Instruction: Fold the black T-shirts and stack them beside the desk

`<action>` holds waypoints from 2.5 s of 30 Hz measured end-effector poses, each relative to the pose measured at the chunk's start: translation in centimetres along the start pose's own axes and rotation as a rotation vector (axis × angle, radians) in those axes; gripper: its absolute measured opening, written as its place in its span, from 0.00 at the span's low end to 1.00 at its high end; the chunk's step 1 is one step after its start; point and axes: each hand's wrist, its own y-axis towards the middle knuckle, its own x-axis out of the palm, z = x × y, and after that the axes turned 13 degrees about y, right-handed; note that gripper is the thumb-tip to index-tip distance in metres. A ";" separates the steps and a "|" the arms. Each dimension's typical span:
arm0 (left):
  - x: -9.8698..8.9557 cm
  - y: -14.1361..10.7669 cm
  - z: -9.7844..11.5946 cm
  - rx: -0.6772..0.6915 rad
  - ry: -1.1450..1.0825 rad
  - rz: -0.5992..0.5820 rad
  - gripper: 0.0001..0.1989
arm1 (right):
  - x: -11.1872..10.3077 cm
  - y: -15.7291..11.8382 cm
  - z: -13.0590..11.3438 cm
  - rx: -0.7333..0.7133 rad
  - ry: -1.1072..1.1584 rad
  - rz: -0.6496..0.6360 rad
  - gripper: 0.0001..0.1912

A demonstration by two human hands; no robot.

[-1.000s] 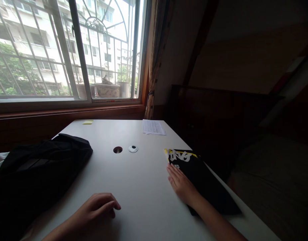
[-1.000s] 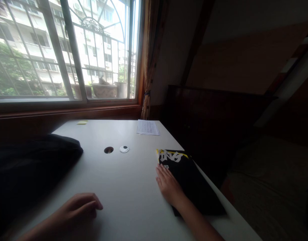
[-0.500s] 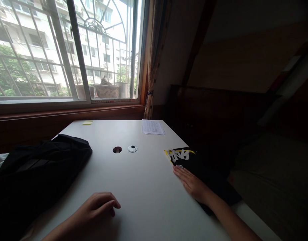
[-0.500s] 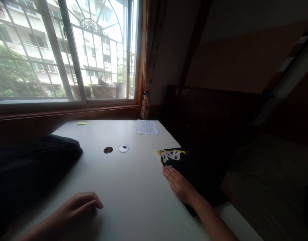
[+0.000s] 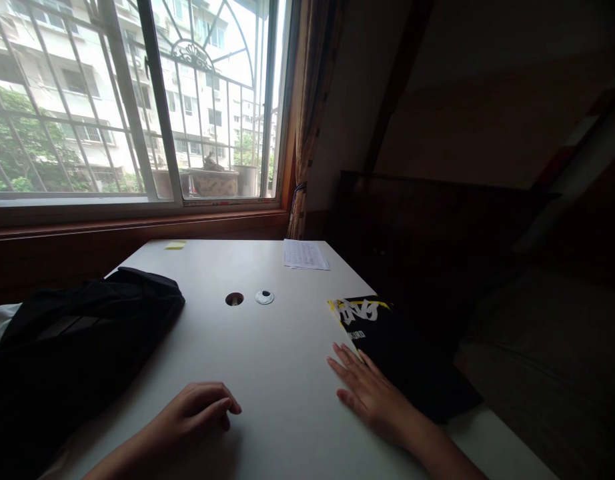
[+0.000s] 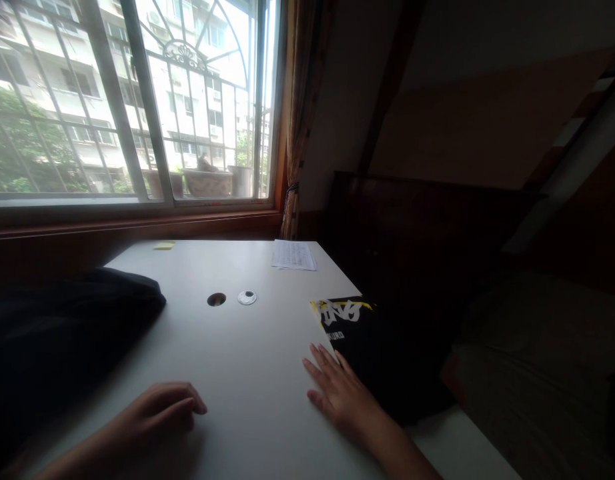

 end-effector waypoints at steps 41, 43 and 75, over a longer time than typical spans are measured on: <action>-0.5 -0.1 0.4 0.056 0.003 0.047 0.23 | 3.1 3.0 -1.3 -0.010 -0.045 0.066 0.36; -0.7 -0.1 0.3 0.078 0.042 0.121 0.20 | 3.5 3.8 -2.2 -0.052 -0.041 0.033 0.36; 0.2 -1.4 1.9 0.206 0.456 0.136 0.14 | 4.3 8.9 -7.4 -0.167 0.146 0.080 0.32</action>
